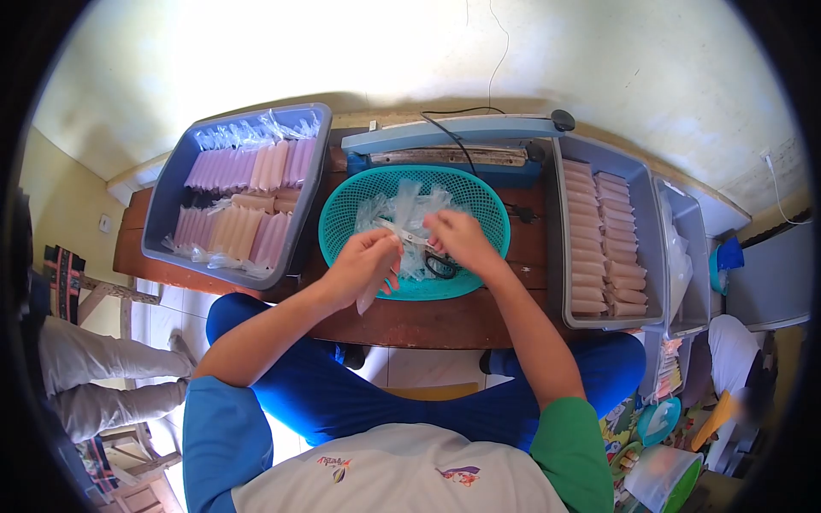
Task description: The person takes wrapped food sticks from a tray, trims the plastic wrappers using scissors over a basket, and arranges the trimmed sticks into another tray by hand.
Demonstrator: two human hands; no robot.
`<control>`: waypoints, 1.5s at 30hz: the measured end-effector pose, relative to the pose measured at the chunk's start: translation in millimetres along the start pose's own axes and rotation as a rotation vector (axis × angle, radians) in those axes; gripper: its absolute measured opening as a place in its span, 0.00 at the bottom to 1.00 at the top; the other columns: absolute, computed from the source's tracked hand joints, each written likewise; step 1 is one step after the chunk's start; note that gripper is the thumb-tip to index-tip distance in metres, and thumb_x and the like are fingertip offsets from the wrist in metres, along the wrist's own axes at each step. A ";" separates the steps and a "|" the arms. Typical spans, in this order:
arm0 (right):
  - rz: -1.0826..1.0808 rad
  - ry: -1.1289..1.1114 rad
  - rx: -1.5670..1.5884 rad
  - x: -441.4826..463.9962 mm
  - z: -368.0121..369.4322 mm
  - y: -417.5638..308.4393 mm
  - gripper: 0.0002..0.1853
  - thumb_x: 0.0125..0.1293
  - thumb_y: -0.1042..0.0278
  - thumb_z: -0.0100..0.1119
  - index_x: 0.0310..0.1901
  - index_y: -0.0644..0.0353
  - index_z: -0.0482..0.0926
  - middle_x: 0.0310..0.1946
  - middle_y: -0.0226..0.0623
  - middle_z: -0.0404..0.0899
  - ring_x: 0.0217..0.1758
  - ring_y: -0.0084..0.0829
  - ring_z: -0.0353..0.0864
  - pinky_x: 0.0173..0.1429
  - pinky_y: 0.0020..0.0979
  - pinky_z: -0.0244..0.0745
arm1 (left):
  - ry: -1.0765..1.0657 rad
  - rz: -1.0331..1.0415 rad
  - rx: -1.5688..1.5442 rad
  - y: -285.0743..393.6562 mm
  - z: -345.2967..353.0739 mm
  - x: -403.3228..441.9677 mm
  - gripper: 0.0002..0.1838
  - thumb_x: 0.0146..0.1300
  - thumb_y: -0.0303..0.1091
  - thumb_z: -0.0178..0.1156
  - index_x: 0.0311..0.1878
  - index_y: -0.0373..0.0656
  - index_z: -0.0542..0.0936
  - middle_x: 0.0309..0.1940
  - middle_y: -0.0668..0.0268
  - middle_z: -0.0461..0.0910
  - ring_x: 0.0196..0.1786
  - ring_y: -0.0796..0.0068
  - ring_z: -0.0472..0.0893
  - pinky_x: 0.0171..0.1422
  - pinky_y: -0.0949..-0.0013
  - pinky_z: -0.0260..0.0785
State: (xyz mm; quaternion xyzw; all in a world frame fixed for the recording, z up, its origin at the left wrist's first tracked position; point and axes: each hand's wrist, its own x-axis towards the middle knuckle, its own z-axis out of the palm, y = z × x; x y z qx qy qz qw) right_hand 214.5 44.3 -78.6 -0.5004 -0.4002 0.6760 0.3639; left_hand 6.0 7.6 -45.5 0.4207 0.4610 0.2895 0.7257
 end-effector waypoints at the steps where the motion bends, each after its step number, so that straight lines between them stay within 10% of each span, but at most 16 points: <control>1: -0.123 -0.017 -0.467 -3.7 -2.3 6.8 0.17 0.64 0.58 0.62 0.43 0.67 0.80 0.26 0.44 0.80 0.26 0.34 0.80 0.34 0.34 0.78 | 0.000 0.000 -0.002 3.0 -2.5 1.2 0.13 0.71 0.41 0.49 0.37 0.43 0.77 0.25 0.68 0.76 0.24 0.78 0.78 0.25 0.74 0.69; 5: -0.499 -0.020 -1.314 -11.6 -5.9 40.9 0.14 0.57 0.66 0.64 0.43 0.64 0.79 0.36 0.51 0.78 0.39 0.47 0.81 0.43 0.45 0.78 | 0.009 -0.015 -0.042 9.2 -11.6 8.1 0.15 0.72 0.44 0.48 0.43 0.43 0.77 0.26 0.68 0.75 0.23 0.76 0.77 0.23 0.74 0.67; 15: -0.307 0.009 -1.526 -3.4 5.9 39.1 0.12 0.57 0.78 0.55 0.45 0.66 0.74 0.43 0.56 0.72 0.39 0.54 0.81 0.43 0.48 0.80 | -0.021 -0.025 -0.115 5.3 -20.3 11.3 0.16 0.71 0.39 0.46 0.50 0.40 0.78 0.28 0.66 0.77 0.25 0.76 0.77 0.25 0.74 0.68; 21: -0.391 -0.005 -1.450 -11.3 9.7 28.0 0.15 0.56 0.80 0.54 0.47 0.67 0.72 0.44 0.56 0.71 0.39 0.57 0.81 0.42 0.48 0.78 | 0.082 0.081 0.013 8.3 -20.4 11.6 0.15 0.69 0.40 0.52 0.48 0.40 0.79 0.32 0.64 0.80 0.27 0.78 0.78 0.28 0.75 0.68; 26: -0.441 -0.136 -1.354 -19.5 -10.4 6.3 0.37 0.44 0.76 0.64 0.62 0.63 0.70 0.48 0.56 0.76 0.44 0.53 0.81 0.49 0.41 0.78 | 0.168 0.148 0.065 3.8 -23.7 17.2 0.13 0.67 0.39 0.57 0.46 0.40 0.79 0.33 0.64 0.82 0.27 0.79 0.78 0.31 0.75 0.68; 32: 0.053 -0.220 -0.989 -40.9 -18.7 -39.8 0.34 0.43 0.72 0.63 0.59 0.67 0.75 0.50 0.51 0.78 0.44 0.39 0.83 0.48 0.31 0.77 | 0.207 0.219 0.157 0.7 -25.6 26.2 0.13 0.66 0.39 0.59 0.46 0.39 0.77 0.31 0.65 0.82 0.28 0.80 0.78 0.31 0.76 0.66; 45: 0.090 -0.265 -0.269 -92.4 -42.9 -50.4 0.31 0.51 0.82 0.58 0.62 0.70 0.70 0.44 0.40 0.77 0.31 0.25 0.80 0.36 0.25 0.77 | 0.250 0.360 0.438 -2.1 -39.6 33.9 0.16 0.59 0.35 0.66 0.47 0.38 0.78 0.31 0.63 0.82 0.31 0.75 0.81 0.36 0.71 0.71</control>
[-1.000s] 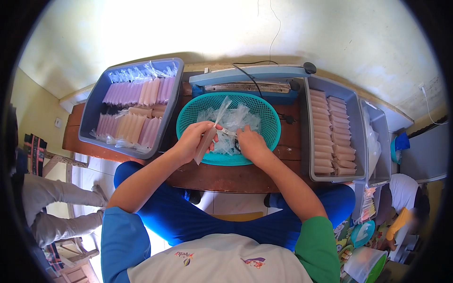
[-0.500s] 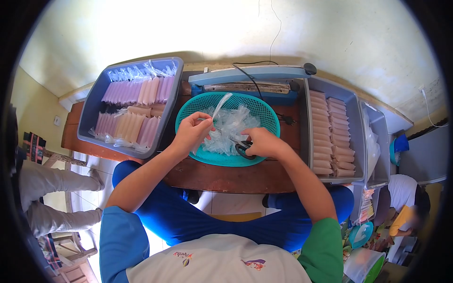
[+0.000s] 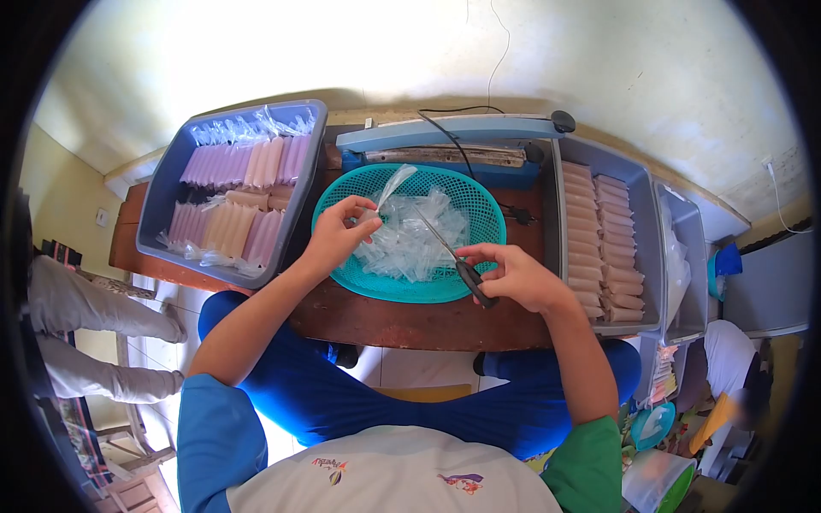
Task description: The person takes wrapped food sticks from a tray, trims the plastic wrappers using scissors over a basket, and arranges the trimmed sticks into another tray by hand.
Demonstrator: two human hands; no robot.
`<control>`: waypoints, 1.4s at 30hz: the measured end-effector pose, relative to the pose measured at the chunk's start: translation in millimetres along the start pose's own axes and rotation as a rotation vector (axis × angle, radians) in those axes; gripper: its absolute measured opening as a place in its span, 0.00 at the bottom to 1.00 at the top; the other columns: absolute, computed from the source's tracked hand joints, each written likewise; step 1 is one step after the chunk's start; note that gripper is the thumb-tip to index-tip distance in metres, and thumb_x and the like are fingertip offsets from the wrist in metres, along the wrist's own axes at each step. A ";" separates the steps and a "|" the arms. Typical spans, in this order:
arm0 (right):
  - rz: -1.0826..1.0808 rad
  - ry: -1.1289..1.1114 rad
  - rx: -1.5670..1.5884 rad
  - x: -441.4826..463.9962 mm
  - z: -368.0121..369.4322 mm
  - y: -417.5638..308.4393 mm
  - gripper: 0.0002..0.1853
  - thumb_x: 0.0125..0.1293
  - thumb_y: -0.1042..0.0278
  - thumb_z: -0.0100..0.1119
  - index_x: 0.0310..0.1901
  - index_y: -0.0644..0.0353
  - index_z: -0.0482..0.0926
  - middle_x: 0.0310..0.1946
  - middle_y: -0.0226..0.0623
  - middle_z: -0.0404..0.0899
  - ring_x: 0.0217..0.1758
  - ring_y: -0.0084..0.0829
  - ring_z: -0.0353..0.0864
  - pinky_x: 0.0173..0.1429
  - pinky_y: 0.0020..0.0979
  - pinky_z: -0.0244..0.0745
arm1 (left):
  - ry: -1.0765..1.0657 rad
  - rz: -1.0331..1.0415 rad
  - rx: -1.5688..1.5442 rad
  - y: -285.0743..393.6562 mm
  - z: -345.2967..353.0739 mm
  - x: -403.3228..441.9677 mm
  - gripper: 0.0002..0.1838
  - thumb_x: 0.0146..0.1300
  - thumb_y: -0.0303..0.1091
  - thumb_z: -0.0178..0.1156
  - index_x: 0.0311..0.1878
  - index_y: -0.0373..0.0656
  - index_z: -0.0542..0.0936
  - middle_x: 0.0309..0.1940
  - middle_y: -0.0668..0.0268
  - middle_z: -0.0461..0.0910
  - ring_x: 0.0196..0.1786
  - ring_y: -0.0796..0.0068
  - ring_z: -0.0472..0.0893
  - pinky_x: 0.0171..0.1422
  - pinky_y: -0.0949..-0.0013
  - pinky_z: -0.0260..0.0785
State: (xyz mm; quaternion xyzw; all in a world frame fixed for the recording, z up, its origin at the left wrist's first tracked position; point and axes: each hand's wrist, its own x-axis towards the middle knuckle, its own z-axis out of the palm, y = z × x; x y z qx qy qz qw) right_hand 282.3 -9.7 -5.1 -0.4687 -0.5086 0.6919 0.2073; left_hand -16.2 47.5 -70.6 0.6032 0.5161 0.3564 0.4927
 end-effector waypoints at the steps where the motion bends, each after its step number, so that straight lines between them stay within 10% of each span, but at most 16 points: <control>1: 0.018 0.021 0.018 -0.3 4.3 1.1 0.30 0.51 0.80 0.61 0.61 0.70 0.71 0.43 0.38 0.77 0.30 0.23 0.79 0.33 0.24 0.76 | 0.001 -0.003 -0.001 -0.1 -1.1 0.8 0.16 0.59 0.35 0.66 0.47 0.38 0.78 0.31 0.63 0.82 0.31 0.75 0.81 0.36 0.71 0.71; 5: 0.047 0.074 0.021 1.3 12.6 11.3 0.32 0.53 0.65 0.74 0.59 0.67 0.74 0.36 0.34 0.79 0.26 0.17 0.76 0.27 0.20 0.71 | 0.066 0.111 0.225 9.0 -4.0 -2.5 0.13 0.60 0.33 0.66 0.47 0.41 0.79 0.29 0.65 0.79 0.32 0.78 0.79 0.35 0.71 0.69; 27: 0.064 0.123 0.137 22.5 42.6 26.2 0.27 0.53 0.62 0.76 0.52 0.68 0.78 0.23 0.26 0.76 0.18 0.14 0.71 0.21 0.19 0.62 | 0.042 0.410 0.480 13.6 10.4 -17.5 0.12 0.59 0.33 0.64 0.46 0.44 0.80 0.37 0.58 0.82 0.39 0.51 0.81 0.42 0.58 0.72; 42: 0.053 0.134 0.160 27.1 47.4 30.3 0.25 0.55 0.61 0.75 0.50 0.68 0.79 0.19 0.25 0.75 0.17 0.15 0.70 0.21 0.19 0.61 | 0.011 0.414 0.482 11.4 15.3 -19.1 0.12 0.57 0.31 0.66 0.45 0.43 0.82 0.38 0.59 0.83 0.40 0.56 0.82 0.44 0.62 0.73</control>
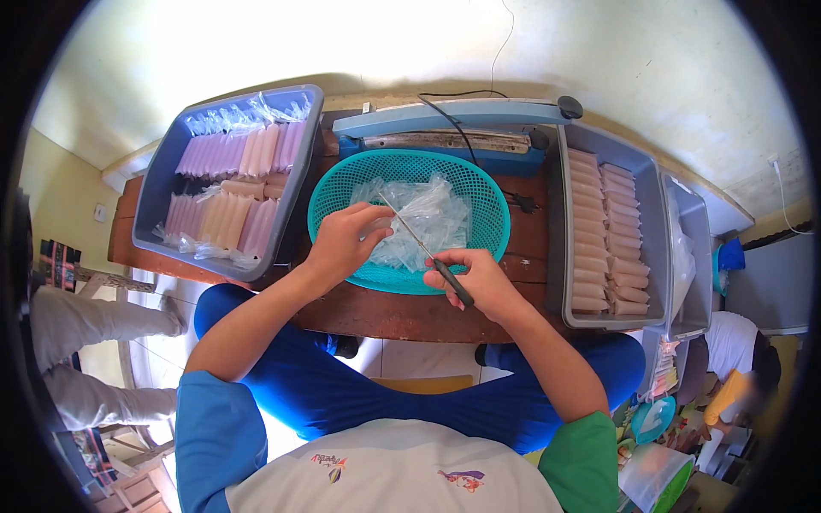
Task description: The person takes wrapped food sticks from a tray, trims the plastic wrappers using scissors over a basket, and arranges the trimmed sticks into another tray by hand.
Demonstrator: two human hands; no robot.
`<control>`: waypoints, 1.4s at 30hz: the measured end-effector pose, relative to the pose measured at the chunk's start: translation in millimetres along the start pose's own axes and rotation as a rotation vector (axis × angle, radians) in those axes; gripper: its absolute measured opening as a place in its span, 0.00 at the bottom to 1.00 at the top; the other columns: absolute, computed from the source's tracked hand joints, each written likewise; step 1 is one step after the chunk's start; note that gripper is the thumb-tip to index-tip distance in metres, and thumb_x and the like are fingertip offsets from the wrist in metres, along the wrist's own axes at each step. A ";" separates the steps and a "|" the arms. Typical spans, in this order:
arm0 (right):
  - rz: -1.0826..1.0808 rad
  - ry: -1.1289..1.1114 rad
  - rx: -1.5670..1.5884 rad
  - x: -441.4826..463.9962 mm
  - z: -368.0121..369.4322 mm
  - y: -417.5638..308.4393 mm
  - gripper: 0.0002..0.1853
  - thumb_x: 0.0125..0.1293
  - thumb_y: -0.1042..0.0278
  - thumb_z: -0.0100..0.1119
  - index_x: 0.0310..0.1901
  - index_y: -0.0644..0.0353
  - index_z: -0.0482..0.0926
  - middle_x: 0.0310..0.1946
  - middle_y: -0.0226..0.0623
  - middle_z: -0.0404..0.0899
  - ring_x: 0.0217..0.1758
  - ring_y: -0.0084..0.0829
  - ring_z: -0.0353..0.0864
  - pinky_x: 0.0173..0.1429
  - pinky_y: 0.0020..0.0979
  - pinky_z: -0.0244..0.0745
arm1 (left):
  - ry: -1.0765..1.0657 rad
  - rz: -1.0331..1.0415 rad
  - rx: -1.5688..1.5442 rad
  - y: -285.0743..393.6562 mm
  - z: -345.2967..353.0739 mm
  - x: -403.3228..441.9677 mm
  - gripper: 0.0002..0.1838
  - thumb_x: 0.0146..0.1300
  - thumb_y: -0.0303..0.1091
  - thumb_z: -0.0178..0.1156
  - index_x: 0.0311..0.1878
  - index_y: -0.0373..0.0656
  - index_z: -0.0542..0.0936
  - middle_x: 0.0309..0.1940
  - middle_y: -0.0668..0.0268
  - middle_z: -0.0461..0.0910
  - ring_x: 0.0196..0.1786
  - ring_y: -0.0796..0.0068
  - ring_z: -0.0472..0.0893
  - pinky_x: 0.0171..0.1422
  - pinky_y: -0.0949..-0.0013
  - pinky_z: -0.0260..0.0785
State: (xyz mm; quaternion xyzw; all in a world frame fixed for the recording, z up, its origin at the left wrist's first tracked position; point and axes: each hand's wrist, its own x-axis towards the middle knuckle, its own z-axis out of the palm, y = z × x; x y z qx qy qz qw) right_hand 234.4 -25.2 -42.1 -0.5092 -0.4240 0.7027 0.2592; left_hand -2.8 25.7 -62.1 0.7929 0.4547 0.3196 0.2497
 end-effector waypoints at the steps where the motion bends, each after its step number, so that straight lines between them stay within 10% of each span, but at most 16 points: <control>1: -0.002 0.005 -0.008 -0.4 1.0 -0.8 0.25 0.55 0.60 0.75 0.49 0.68 0.79 0.19 0.25 0.74 0.17 0.15 0.70 0.21 0.19 0.61 | 0.000 -0.001 0.000 -0.2 0.2 -0.3 0.12 0.57 0.31 0.66 0.45 0.43 0.82 0.38 0.59 0.83 0.40 0.56 0.82 0.44 0.62 0.73; 27: -0.067 0.100 -0.022 3.1 -3.6 -4.4 0.22 0.55 0.62 0.73 0.45 0.70 0.80 0.23 0.30 0.77 0.14 0.15 0.69 0.18 0.21 0.61 | 0.036 -0.064 -0.041 -5.4 2.7 -0.1 0.19 0.58 0.35 0.67 0.45 0.41 0.68 0.33 0.50 0.81 0.38 0.44 0.80 0.40 0.51 0.70; 31: -0.342 0.271 -0.602 24.1 -7.9 9.0 0.21 0.54 0.67 0.70 0.47 0.71 0.79 0.32 0.43 0.81 0.27 0.36 0.80 0.33 0.33 0.75 | 0.048 -0.088 -0.054 -4.2 1.7 2.3 0.19 0.57 0.35 0.68 0.45 0.40 0.69 0.33 0.50 0.81 0.39 0.44 0.81 0.41 0.53 0.71; 35: -0.599 0.379 -0.961 38.7 -3.0 22.0 0.18 0.54 0.73 0.64 0.47 0.71 0.78 0.44 0.52 0.78 0.41 0.54 0.80 0.50 0.45 0.75 | 0.032 -0.189 -0.162 -2.9 -3.3 4.0 0.21 0.54 0.33 0.71 0.45 0.37 0.71 0.39 0.51 0.83 0.44 0.58 0.84 0.48 0.64 0.75; 42: -0.585 0.314 -1.111 56.2 3.6 38.8 0.11 0.57 0.76 0.61 0.42 0.67 0.79 0.43 0.48 0.78 0.41 0.50 0.80 0.46 0.43 0.76 | 0.003 -0.324 -0.618 -5.8 -3.2 6.2 0.18 0.59 0.31 0.69 0.49 0.38 0.74 0.45 0.56 0.84 0.46 0.73 0.83 0.50 0.70 0.74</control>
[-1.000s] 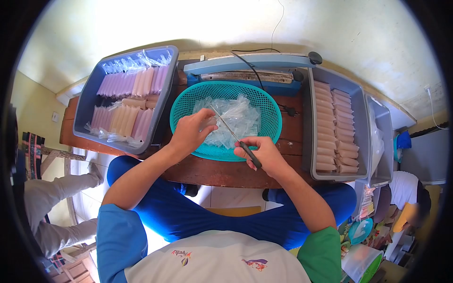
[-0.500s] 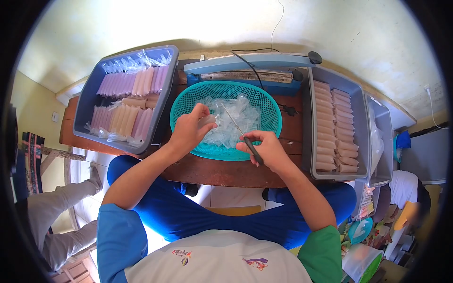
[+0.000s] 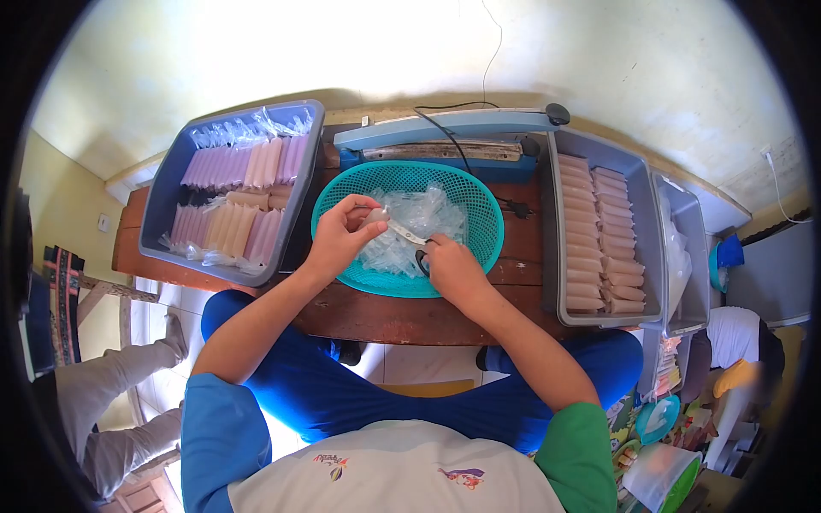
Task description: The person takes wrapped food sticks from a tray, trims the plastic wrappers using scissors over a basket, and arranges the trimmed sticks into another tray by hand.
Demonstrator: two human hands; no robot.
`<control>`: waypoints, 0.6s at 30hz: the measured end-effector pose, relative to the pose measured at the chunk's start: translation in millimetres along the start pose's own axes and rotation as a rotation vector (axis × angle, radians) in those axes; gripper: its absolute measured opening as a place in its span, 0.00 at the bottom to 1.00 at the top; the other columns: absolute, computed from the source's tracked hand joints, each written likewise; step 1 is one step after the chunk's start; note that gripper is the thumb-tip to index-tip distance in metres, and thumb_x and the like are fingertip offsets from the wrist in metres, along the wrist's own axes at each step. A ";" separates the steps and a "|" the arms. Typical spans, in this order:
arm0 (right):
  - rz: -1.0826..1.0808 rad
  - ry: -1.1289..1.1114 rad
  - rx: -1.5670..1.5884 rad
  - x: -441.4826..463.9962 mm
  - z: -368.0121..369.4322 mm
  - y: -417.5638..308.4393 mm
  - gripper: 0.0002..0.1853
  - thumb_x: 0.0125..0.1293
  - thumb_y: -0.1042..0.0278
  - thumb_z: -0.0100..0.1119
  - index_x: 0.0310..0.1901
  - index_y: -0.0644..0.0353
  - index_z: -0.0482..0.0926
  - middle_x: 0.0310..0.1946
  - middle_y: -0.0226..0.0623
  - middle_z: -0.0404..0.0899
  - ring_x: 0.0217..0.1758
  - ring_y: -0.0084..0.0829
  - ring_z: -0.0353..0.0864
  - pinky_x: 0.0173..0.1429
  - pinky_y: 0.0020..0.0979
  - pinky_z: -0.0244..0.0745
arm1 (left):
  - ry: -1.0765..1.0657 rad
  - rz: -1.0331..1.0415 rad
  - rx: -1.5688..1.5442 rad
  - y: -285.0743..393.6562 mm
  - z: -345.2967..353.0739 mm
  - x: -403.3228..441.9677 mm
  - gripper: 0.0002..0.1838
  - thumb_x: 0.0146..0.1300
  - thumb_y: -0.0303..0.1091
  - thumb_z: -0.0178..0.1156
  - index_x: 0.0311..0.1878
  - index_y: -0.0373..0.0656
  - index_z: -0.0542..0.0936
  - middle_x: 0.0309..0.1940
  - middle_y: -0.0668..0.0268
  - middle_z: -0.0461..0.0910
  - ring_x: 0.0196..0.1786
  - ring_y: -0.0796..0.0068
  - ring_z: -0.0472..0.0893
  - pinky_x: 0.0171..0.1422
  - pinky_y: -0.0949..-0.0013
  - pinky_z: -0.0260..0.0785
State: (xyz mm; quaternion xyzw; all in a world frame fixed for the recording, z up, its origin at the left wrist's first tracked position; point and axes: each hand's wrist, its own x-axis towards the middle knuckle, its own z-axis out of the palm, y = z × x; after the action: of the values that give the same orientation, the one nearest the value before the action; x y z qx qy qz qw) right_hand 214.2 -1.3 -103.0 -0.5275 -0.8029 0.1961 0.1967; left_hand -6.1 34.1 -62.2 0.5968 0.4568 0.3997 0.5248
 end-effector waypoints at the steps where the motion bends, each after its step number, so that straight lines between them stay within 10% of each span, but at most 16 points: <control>1: -0.013 -0.017 -0.006 1.8 -2.0 0.0 0.10 0.57 0.75 0.61 0.41 0.67 0.80 0.43 0.48 0.79 0.40 0.50 0.81 0.46 0.42 0.76 | -0.005 0.004 0.003 2.2 1.4 0.0 0.18 0.59 0.31 0.69 0.49 0.38 0.74 0.45 0.56 0.84 0.46 0.73 0.83 0.50 0.70 0.74; 18: 0.129 0.111 0.959 -12.9 -128.7 15.4 0.16 0.64 0.71 0.63 0.52 0.66 0.77 0.36 0.36 0.82 0.33 0.21 0.80 0.38 0.24 0.76 | -0.206 -0.066 -0.350 56.4 82.7 28.0 0.17 0.60 0.31 0.67 0.48 0.40 0.72 0.40 0.65 0.79 0.44 0.73 0.82 0.47 0.72 0.74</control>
State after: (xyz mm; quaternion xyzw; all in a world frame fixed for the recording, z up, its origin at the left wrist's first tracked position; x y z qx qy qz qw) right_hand 298.0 6.2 -3.5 -0.4359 -0.5757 0.5274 0.4477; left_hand 87.5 37.8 -17.0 0.5189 0.3434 0.3925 0.6772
